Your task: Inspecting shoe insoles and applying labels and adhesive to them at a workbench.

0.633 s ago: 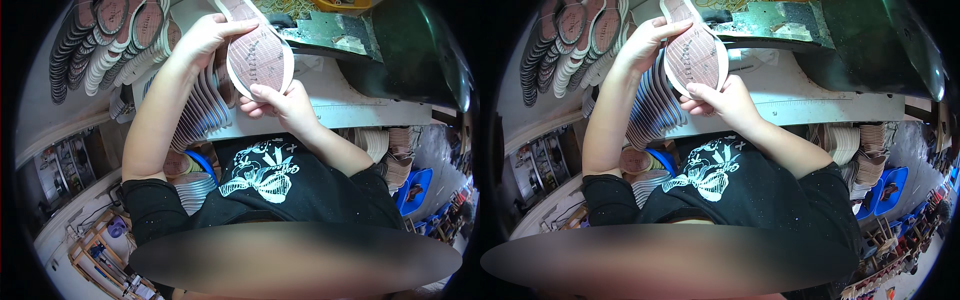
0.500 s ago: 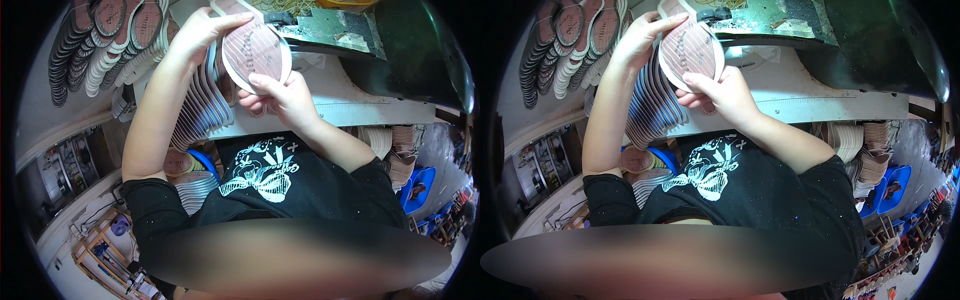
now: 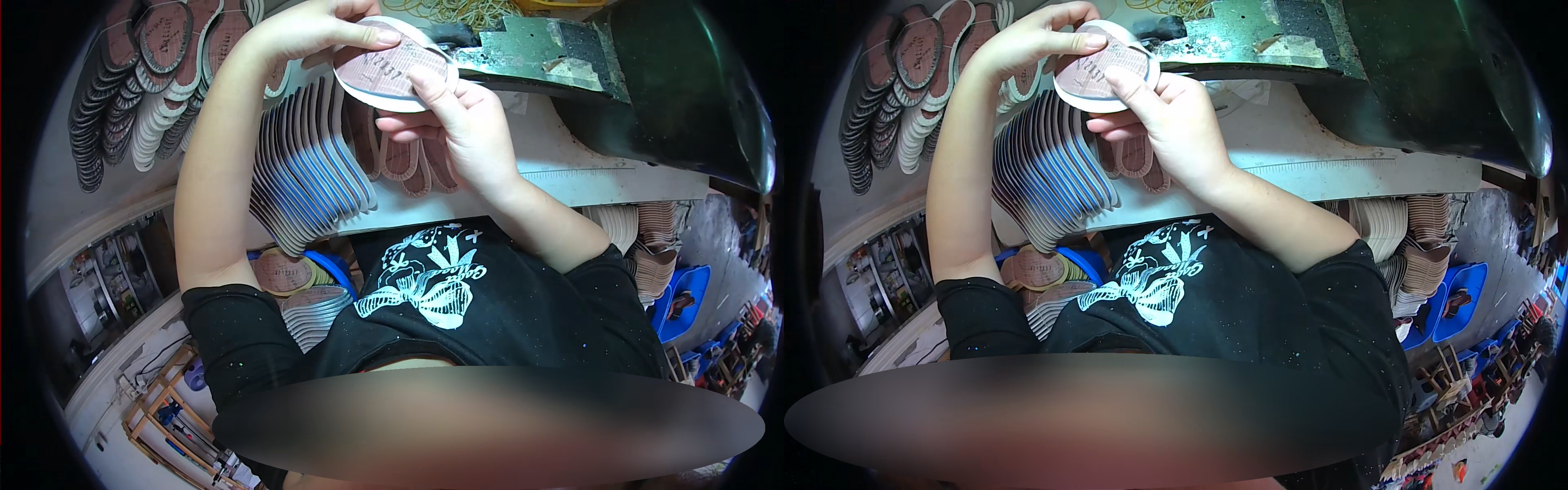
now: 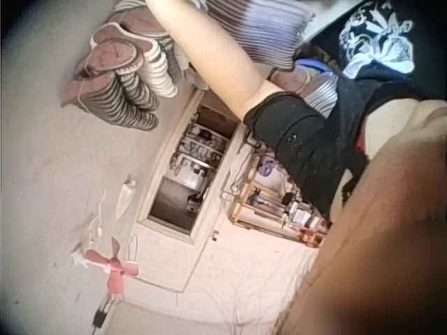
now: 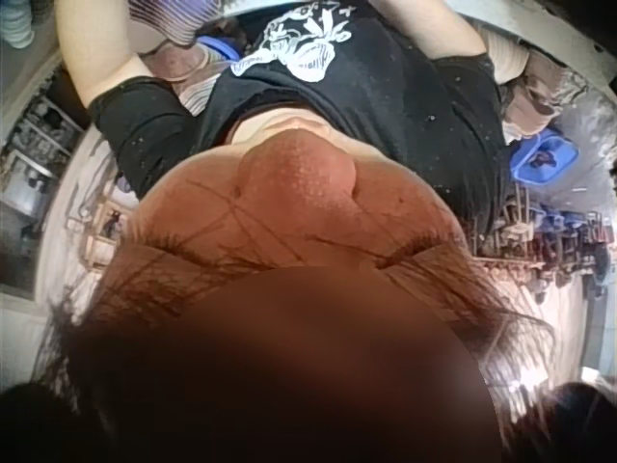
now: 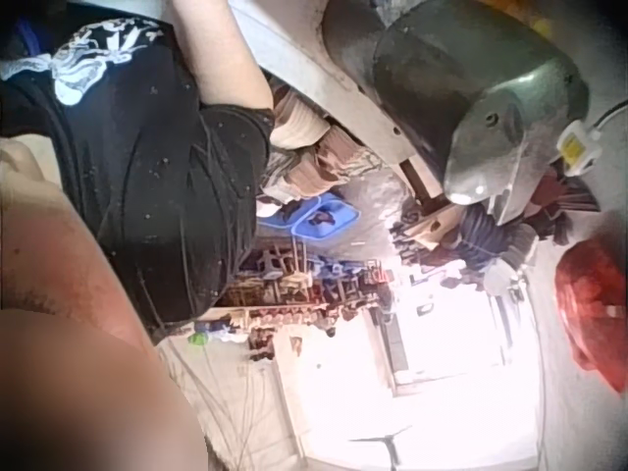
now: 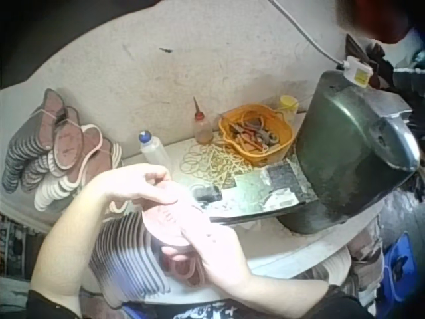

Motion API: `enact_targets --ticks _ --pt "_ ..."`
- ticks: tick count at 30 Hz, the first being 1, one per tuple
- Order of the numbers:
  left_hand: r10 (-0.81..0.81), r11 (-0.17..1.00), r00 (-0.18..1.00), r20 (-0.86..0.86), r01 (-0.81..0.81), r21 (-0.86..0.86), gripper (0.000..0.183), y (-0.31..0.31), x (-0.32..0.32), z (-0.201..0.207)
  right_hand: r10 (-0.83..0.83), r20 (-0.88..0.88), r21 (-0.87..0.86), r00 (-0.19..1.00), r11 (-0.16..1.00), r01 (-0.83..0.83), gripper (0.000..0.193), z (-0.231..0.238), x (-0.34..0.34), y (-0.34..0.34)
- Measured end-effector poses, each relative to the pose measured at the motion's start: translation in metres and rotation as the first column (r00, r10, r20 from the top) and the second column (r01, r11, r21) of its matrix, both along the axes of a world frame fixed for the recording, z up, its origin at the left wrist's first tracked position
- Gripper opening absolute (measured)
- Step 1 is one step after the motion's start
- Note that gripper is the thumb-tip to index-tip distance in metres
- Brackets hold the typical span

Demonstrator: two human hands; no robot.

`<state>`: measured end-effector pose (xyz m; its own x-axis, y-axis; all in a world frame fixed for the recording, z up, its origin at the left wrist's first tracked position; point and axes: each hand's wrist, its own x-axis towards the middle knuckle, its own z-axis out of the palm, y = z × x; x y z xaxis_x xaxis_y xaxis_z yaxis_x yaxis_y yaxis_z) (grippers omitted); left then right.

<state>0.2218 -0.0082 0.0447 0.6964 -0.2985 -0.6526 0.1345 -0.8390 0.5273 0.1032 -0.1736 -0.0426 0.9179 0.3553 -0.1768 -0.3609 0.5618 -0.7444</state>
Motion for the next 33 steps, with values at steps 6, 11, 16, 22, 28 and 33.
enact_targets --ticks 6,11,16,22,28,33 --pt "0.362 0.857 0.912 -0.19 -0.406 -0.316 0.027 0.013 -0.034 0.015 0.045 0.08 0.036 0.996 0.998 -0.048 0.035 0.008 -0.006 0.006" --pt "0.156 0.876 0.988 0.002 -0.137 -0.462 0.029 0.025 -0.036 -0.01 0.049 0.089 0.017 0.995 0.999 -0.051 0.036 0.004 -0.001 -0.001" --pt "0.072 0.937 0.995 0.072 -0.042 -0.348 0.03 0.031 -0.045 -0.008 0.056 0.064 0.017 0.996 0.998 -0.057 0.036 0.004 0.0 -0.001" --pt "0.045 0.927 0.982 0.182 0.027 -0.373 0.032 0.036 -0.055 -0.021 0.032 0.068 -0.12 0.997 0.992 -0.024 0.041 0.006 0.0 -0.004" --pt "0.074 0.951 0.979 0.188 -0.013 -0.31 0.032 0.037 -0.06 -0.022 0.034 0.082 -0.14 0.996 0.99 -0.022 0.041 0.008 0.001 -0.006" --pt "0.059 0.966 0.974 0.217 0.0 -0.259 0.032 0.036 -0.069 -0.024 0.001 0.095 -0.139 0.996 0.99 0.012 0.039 0.004 0.0 -0.006"
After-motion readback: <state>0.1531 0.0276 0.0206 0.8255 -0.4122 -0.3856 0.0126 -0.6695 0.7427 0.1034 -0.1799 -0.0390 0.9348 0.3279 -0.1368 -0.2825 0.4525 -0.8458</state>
